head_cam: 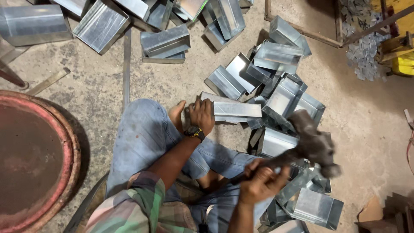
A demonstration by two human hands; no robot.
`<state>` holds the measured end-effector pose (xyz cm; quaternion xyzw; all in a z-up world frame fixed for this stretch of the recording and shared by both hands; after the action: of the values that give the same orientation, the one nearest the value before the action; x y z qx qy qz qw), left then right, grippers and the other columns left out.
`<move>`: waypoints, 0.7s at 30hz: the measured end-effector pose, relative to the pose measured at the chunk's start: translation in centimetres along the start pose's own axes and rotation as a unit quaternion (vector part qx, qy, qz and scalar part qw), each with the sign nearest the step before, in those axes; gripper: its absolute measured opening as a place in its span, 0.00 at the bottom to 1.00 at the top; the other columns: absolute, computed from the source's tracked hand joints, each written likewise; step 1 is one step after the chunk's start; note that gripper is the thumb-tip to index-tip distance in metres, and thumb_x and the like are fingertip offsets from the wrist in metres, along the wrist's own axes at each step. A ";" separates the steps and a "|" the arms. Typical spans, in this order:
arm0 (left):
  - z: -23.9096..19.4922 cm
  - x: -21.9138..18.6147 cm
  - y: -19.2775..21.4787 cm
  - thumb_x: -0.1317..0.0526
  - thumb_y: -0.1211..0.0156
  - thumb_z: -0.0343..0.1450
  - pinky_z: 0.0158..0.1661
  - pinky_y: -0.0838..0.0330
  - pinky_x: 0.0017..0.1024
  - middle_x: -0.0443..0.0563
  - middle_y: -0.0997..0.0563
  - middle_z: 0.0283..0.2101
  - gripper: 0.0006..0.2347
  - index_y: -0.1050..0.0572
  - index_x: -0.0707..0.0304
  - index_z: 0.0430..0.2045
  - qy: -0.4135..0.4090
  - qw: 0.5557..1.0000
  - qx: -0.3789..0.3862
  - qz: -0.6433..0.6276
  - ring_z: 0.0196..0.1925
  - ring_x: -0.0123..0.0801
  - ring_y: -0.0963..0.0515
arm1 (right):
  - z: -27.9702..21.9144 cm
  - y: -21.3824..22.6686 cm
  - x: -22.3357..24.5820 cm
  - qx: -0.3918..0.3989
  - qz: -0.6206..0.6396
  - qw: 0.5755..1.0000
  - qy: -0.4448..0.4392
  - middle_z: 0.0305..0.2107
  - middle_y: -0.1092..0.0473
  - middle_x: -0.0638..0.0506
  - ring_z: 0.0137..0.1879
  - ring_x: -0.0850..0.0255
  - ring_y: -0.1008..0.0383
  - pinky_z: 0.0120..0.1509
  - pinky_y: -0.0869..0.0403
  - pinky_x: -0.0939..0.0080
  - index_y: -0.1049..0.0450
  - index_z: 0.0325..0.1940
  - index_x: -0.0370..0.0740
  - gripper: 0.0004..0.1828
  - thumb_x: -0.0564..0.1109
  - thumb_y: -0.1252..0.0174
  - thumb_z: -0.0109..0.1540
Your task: The person uses a hammer to flatten or shape the edges and corners of various small rectangular metal boxes while sitting on the floor, handling the boxes one by one.
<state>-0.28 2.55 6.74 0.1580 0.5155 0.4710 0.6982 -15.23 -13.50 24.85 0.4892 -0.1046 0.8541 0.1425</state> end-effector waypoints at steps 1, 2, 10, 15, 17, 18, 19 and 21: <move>-0.1 0.0 0.0 0.62 0.45 0.71 0.55 0.41 0.53 0.58 0.21 0.48 0.11 0.29 0.66 0.45 0.002 1.000 0.006 -0.001 0.61 0.55 0.29 | -0.5 -0.3 -1.7 -0.021 -0.006 1.000 -0.007 0.25 0.34 0.49 0.23 0.66 0.36 0.26 0.36 0.65 0.50 0.78 0.40 0.29 0.47 0.51 0.75; -0.3 -0.1 0.1 0.62 0.44 0.71 0.56 0.41 0.53 0.58 0.22 0.48 0.11 0.30 0.66 0.45 0.004 1.000 0.011 -0.001 0.61 0.54 0.29 | -1.0 -0.9 -3.4 -0.009 -0.054 0.998 -0.031 0.25 0.33 0.50 0.24 0.67 0.36 0.27 0.36 0.65 0.49 0.79 0.41 0.30 0.45 0.52 0.74; 0.6 0.3 -0.4 0.63 0.41 0.63 0.56 0.41 0.55 0.58 0.20 0.49 0.17 0.30 0.65 0.46 0.019 0.999 0.041 -0.004 0.62 0.56 0.31 | 0.5 -0.7 -4.3 0.107 -0.271 0.954 -0.073 0.21 0.32 0.52 0.25 0.68 0.35 0.29 0.34 0.64 0.33 0.72 0.41 0.26 0.42 0.48 0.68; 0.0 0.3 -1.5 0.64 0.42 0.68 0.58 0.42 0.58 0.58 0.20 0.50 0.14 0.30 0.64 0.47 0.037 0.998 0.048 -0.034 0.66 0.57 0.32 | 0.8 -3.2 -3.3 0.151 -0.280 0.946 -0.060 0.19 0.34 0.53 0.24 0.69 0.35 0.29 0.34 0.64 0.36 0.73 0.43 0.26 0.40 0.48 0.69; -0.2 0.5 -1.6 0.63 0.43 0.66 0.57 0.42 0.59 0.59 0.20 0.50 0.16 0.30 0.67 0.47 0.025 0.999 0.030 -0.032 0.65 0.60 0.33 | 1.5 -4.2 -3.4 0.214 -0.358 0.905 -0.082 0.20 0.34 0.54 0.23 0.69 0.35 0.29 0.34 0.65 0.31 0.70 0.43 0.25 0.41 0.45 0.67; -0.1 0.7 -1.8 0.63 0.43 0.66 0.57 0.42 0.58 0.59 0.20 0.51 0.16 0.30 0.66 0.47 0.022 0.999 0.027 -0.018 0.66 0.61 0.34 | 2.1 -4.6 -3.3 0.247 -0.395 0.880 -0.091 0.20 0.34 0.55 0.22 0.69 0.35 0.29 0.35 0.66 0.29 0.69 0.44 0.25 0.41 0.43 0.66; -0.3 0.7 -2.0 0.64 0.43 0.65 0.57 0.41 0.57 0.59 0.19 0.51 0.16 0.30 0.66 0.47 0.018 0.999 0.027 -0.006 0.67 0.61 0.34 | 2.5 -4.3 -2.6 0.232 -0.345 0.902 -0.118 0.20 0.34 0.55 0.23 0.69 0.36 0.29 0.36 0.67 0.31 0.71 0.43 0.26 0.42 0.44 0.67; -0.6 0.5 -2.6 0.64 0.44 0.68 0.59 0.41 0.56 0.58 0.19 0.51 0.14 0.29 0.65 0.47 0.024 0.999 0.022 -0.005 0.68 0.61 0.34 | 3.4 -2.9 -0.4 0.203 -0.244 0.933 -0.172 0.21 0.36 0.55 0.25 0.71 0.39 0.28 0.39 0.68 0.34 0.74 0.42 0.28 0.45 0.45 0.69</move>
<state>0.47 1.44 4.35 0.1595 0.5431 0.4601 0.6840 -11.29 -11.96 26.31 0.6577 0.1703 0.6988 0.2237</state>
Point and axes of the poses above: each hand's wrist, its own z-axis towards the middle knuckle, its own y-axis out of the back of the hand, x = y × z, the point moved 3 cm from there along z, towards the middle knuckle
